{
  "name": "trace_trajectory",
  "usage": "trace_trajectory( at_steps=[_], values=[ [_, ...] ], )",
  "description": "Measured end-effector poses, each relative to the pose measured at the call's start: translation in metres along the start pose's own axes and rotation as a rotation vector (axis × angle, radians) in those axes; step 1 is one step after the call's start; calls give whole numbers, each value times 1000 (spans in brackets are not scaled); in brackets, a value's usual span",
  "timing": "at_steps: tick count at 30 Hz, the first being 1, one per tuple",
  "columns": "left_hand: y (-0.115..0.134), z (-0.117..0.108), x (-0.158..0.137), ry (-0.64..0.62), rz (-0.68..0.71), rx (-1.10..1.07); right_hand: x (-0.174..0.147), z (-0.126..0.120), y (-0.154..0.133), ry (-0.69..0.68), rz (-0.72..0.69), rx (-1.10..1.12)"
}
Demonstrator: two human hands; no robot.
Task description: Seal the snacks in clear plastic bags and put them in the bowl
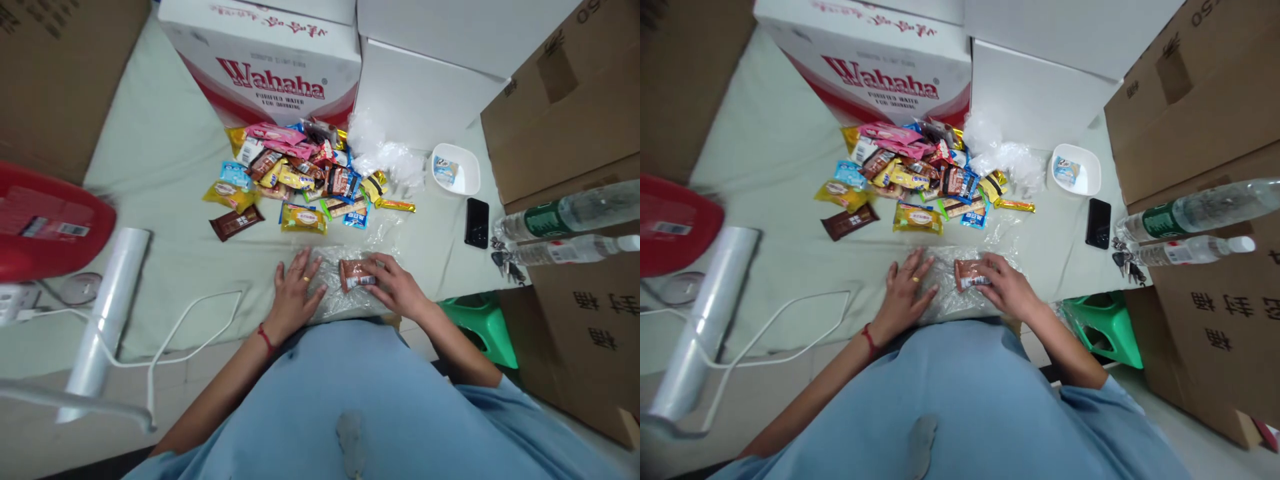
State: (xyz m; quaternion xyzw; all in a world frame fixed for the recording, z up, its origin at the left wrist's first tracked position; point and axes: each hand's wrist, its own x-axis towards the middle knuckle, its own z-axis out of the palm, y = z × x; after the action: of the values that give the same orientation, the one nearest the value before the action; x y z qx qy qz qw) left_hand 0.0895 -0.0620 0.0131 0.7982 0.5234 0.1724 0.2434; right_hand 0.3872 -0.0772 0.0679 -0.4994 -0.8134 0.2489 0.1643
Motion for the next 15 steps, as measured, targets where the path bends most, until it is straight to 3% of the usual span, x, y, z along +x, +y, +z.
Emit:
trace_trajectory(
  at_steps=[2,4,8,11,15],
  values=[
    [-8,-11,-3,16,82,-65,-17,-6,5,18,-90,26],
    [-15,-21,-7,-13,202,-84,-35,-7,9,-59,-148,-3],
    [-22,-28,-16,-229,368,-9,-54,5,12,-142,-106,-75],
    [-27,-23,-17,-299,368,3,-54,10,13,-102,-85,11],
    [-29,-16,-8,-202,289,-54,-41,-2,14,-87,-75,147]
  ],
)
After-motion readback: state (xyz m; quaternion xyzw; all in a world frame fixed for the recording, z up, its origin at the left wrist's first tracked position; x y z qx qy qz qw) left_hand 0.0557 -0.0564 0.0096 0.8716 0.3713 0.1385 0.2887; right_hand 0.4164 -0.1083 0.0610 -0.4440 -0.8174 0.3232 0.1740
